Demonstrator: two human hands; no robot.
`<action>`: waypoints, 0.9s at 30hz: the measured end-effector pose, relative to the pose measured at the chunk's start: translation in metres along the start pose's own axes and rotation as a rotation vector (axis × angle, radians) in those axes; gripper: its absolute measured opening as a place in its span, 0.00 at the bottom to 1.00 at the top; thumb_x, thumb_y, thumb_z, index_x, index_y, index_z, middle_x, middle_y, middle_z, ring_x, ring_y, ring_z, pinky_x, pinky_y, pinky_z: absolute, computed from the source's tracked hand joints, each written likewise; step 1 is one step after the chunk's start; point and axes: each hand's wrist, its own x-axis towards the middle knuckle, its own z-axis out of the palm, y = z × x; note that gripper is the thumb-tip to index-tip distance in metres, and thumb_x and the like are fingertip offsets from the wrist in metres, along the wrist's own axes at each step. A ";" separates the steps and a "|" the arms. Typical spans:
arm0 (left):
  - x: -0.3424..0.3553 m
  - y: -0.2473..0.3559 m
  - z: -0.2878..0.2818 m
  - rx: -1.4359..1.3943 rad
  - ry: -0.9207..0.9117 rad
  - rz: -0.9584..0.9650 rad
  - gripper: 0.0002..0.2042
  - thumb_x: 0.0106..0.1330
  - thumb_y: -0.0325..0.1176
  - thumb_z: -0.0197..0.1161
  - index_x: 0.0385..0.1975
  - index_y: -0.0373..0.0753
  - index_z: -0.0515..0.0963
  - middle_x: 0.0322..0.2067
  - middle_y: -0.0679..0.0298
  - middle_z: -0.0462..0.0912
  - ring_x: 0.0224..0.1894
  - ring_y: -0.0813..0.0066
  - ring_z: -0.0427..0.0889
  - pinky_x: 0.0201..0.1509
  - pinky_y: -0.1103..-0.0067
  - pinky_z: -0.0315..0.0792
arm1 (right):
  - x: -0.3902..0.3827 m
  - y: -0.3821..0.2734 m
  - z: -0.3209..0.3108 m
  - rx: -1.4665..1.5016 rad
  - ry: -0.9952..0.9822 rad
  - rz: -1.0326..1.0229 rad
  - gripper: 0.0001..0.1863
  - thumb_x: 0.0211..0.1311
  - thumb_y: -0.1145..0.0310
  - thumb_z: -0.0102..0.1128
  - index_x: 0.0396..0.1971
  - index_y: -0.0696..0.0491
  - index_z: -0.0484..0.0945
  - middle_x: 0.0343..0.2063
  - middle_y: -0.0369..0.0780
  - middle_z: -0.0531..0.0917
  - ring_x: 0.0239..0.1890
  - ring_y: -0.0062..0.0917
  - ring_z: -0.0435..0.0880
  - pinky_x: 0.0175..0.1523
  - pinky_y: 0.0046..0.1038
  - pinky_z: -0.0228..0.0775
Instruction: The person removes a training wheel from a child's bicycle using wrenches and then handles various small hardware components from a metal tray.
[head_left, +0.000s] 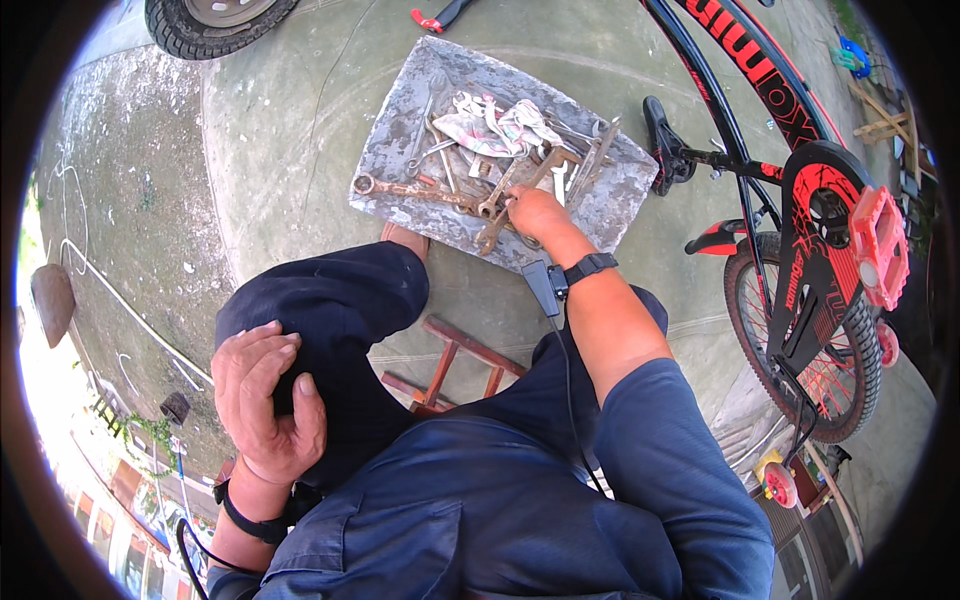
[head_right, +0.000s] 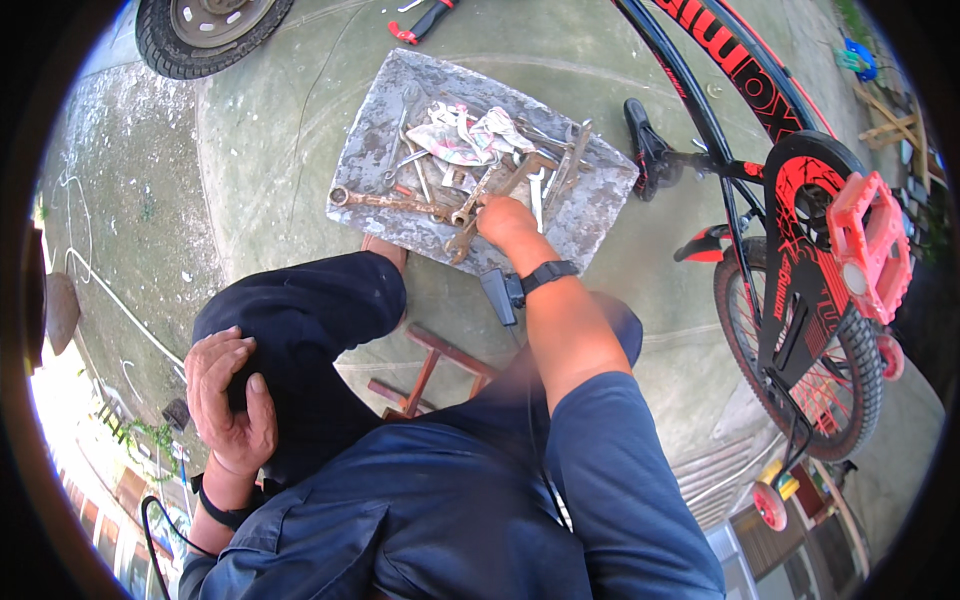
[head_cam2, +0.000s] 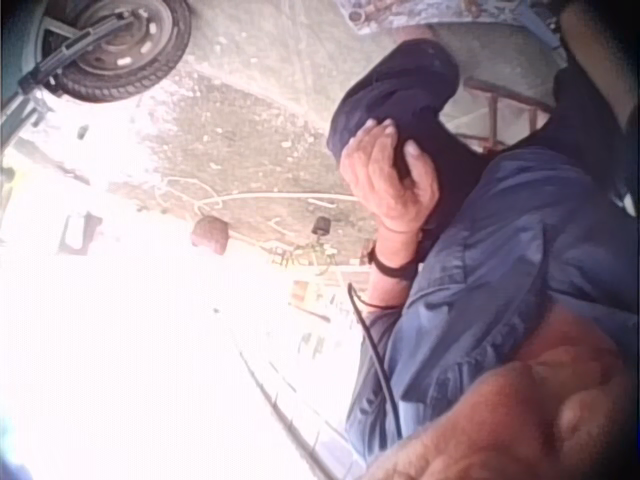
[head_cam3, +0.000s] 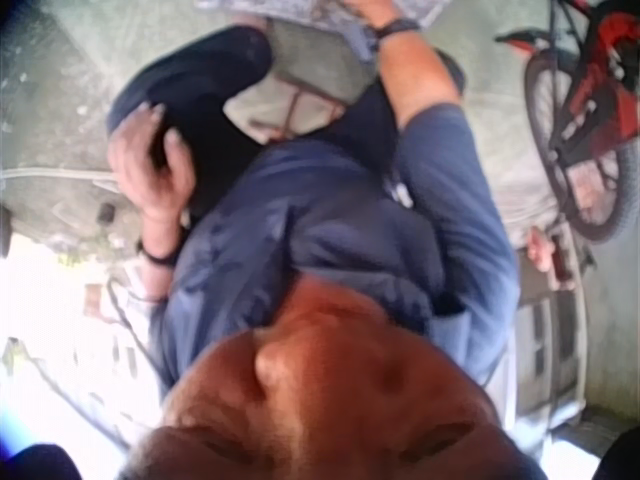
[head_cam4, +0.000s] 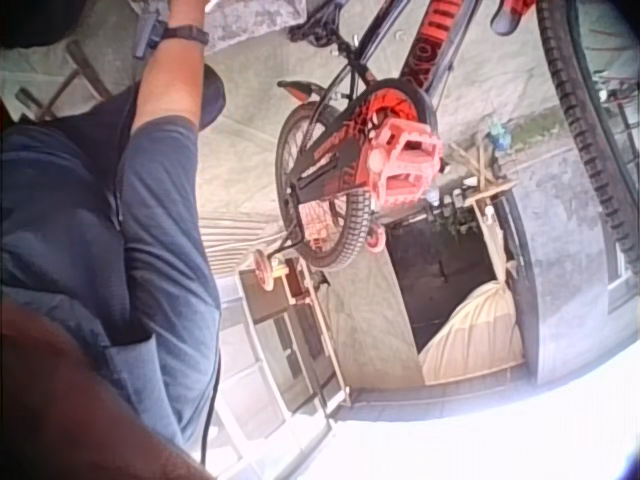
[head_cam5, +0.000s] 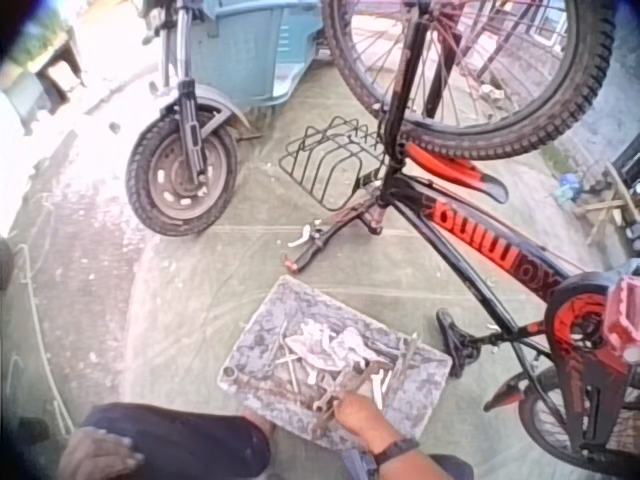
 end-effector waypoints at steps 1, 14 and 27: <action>0.000 0.000 0.000 0.000 -0.001 0.003 0.11 0.57 0.20 0.56 0.41 0.30 0.73 0.37 0.49 0.81 0.45 0.50 0.80 0.54 0.61 0.70 | 0.001 0.005 0.003 0.019 -0.024 0.033 0.20 0.66 0.55 0.48 0.54 0.43 0.77 0.50 0.45 0.82 0.53 0.41 0.80 0.56 0.40 0.73; -0.002 -0.002 0.001 0.013 0.027 -0.003 0.11 0.55 0.21 0.58 0.39 0.31 0.74 0.35 0.51 0.82 0.42 0.52 0.81 0.51 0.62 0.72 | -0.016 -0.002 -0.053 -0.107 -0.228 0.178 0.17 0.62 0.55 0.54 0.33 0.54 0.83 0.41 0.47 0.85 0.45 0.40 0.83 0.49 0.39 0.76; -0.001 -0.003 -0.001 0.033 0.019 0.002 0.11 0.55 0.22 0.58 0.39 0.32 0.74 0.35 0.53 0.82 0.41 0.52 0.82 0.50 0.62 0.71 | 0.015 -0.030 0.006 0.453 -0.147 0.164 0.18 0.62 0.67 0.58 0.50 0.56 0.76 0.25 0.43 0.85 0.20 0.24 0.84 0.25 0.28 0.72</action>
